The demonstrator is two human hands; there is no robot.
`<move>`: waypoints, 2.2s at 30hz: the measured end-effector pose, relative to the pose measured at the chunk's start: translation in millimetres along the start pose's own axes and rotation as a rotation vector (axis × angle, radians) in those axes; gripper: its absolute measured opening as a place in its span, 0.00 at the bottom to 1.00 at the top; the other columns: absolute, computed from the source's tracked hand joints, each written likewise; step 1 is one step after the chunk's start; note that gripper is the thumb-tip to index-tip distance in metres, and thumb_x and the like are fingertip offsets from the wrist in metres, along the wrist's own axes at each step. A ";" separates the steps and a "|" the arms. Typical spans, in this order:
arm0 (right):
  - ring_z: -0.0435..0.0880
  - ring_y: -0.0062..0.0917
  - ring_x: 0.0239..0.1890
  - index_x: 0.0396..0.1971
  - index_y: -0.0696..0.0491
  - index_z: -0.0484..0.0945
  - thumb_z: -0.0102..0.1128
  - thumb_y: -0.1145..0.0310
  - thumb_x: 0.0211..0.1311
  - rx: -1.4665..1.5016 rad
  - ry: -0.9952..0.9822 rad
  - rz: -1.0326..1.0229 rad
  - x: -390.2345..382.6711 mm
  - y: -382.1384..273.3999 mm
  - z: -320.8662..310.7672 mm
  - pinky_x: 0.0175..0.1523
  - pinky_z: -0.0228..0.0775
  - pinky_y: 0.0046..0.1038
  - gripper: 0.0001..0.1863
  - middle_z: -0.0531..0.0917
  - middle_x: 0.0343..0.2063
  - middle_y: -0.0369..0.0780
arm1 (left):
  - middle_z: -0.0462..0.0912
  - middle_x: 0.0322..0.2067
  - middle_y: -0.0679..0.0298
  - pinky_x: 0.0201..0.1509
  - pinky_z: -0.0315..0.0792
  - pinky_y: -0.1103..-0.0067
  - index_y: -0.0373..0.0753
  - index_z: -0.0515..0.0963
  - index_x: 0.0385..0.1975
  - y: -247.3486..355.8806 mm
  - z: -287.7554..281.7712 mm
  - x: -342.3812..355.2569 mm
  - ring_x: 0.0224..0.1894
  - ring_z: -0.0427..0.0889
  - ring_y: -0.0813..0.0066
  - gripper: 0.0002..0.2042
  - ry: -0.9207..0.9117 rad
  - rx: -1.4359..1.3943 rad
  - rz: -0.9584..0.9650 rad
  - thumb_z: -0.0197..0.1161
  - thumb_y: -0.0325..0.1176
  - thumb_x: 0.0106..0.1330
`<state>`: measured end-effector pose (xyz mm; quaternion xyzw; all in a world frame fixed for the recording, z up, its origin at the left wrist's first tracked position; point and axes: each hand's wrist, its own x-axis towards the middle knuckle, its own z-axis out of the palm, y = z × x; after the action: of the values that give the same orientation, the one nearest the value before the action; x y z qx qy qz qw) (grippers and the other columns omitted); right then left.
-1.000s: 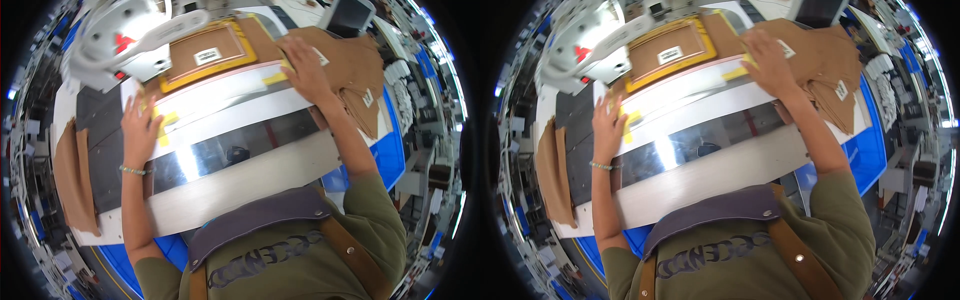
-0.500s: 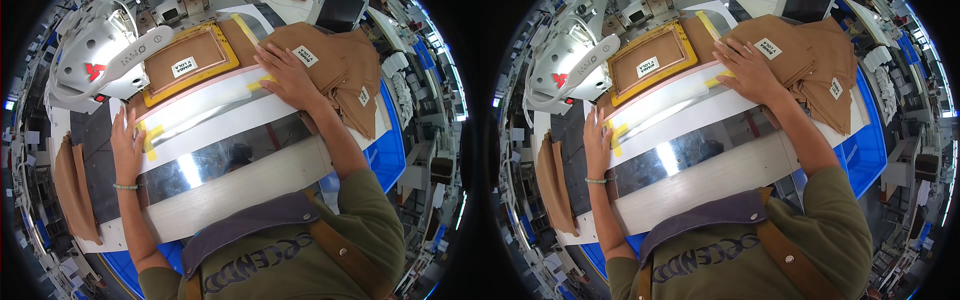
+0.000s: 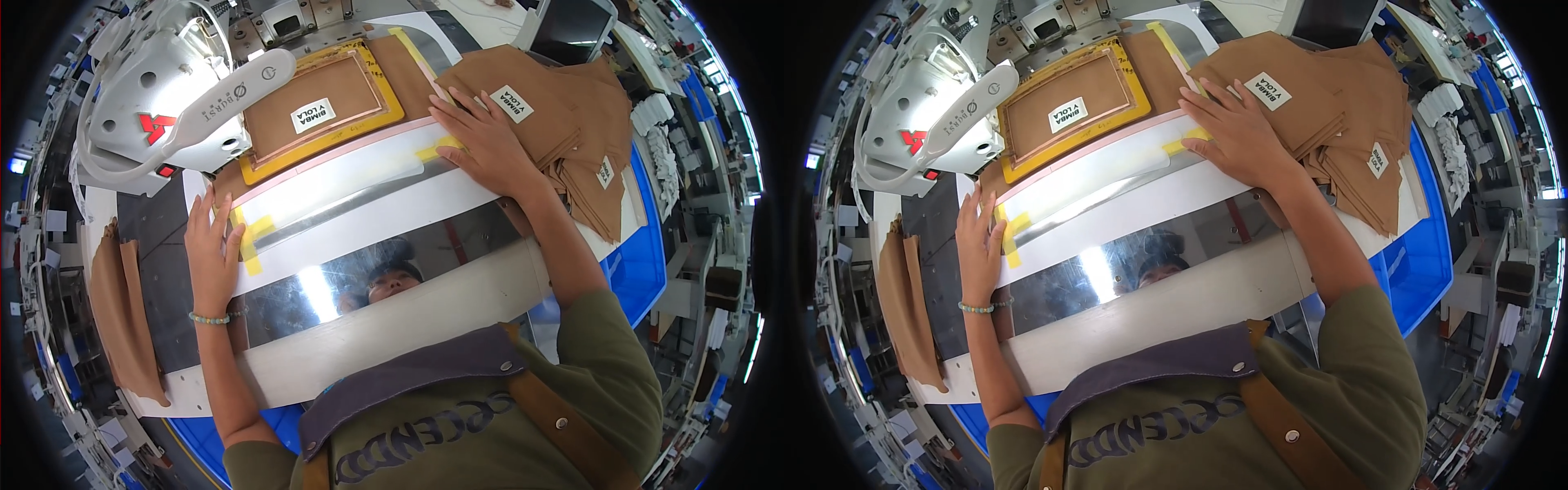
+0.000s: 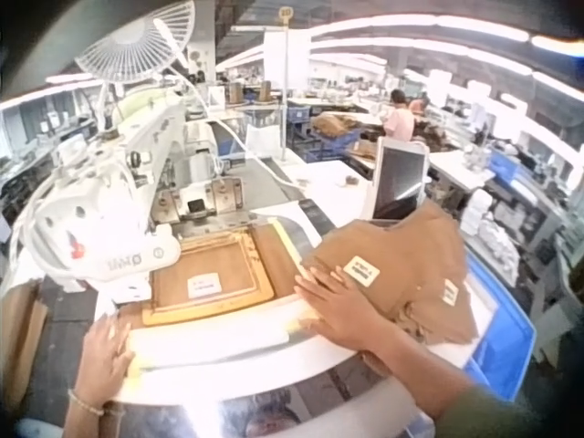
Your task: Sewing brand labels onto leather workshop materials using a specialized sewing machine.
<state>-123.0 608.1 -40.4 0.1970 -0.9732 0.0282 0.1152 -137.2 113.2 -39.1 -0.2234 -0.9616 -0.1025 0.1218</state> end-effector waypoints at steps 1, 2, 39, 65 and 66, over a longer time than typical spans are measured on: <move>0.54 0.36 0.85 0.77 0.52 0.68 0.50 0.47 0.81 0.018 -0.007 0.004 -0.3 0.4 -0.1 0.87 0.36 0.49 0.34 0.65 0.81 0.37 | 0.66 0.80 0.54 0.82 0.56 0.56 0.43 0.76 0.73 0.1 1.0 -0.9 0.82 0.60 0.47 0.25 -0.014 -0.012 -0.004 0.62 0.39 0.79; 0.54 0.36 0.85 0.77 0.52 0.68 0.50 0.47 0.81 0.035 -0.013 0.008 0.2 0.6 0.4 0.88 0.35 0.49 0.34 0.65 0.81 0.37 | 0.66 0.80 0.54 0.82 0.56 0.56 0.43 0.76 0.73 -0.3 0.9 -1.0 0.82 0.60 0.47 0.25 -0.014 -0.011 -0.006 0.62 0.39 0.79; 0.68 0.36 0.78 0.67 0.56 0.79 0.61 0.54 0.78 0.085 0.223 0.009 37.7 31.8 3.3 0.80 0.57 0.49 0.27 0.78 0.71 0.40 | 0.75 0.73 0.54 0.79 0.64 0.57 0.36 0.79 0.68 115.8 53.9 164.1 0.76 0.70 0.44 0.19 -0.096 -0.203 0.201 0.60 0.33 0.80; 0.80 0.40 0.67 0.57 0.53 0.86 0.61 0.62 0.76 0.171 0.175 0.243 10.9 116.7 -102.0 0.71 0.72 0.37 0.17 0.84 0.62 0.43 | 0.81 0.67 0.52 0.73 0.72 0.60 0.39 0.80 0.65 114.7 -33.0 54.9 0.71 0.77 0.48 0.22 -0.266 -0.390 0.345 0.69 0.33 0.72; 0.80 0.40 0.67 0.57 0.53 0.86 0.61 0.62 0.76 0.175 0.173 0.237 11.1 114.9 -101.1 0.71 0.72 0.37 0.17 0.84 0.62 0.43 | 0.81 0.67 0.53 0.74 0.71 0.60 0.39 0.81 0.65 113.0 -30.8 54.3 0.71 0.77 0.47 0.22 -0.229 -0.392 0.301 0.69 0.32 0.72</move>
<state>-156.2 719.8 59.4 0.0870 -0.9699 0.1428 0.1768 -127.2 226.8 21.4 -0.3931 -0.8870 -0.2416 -0.0194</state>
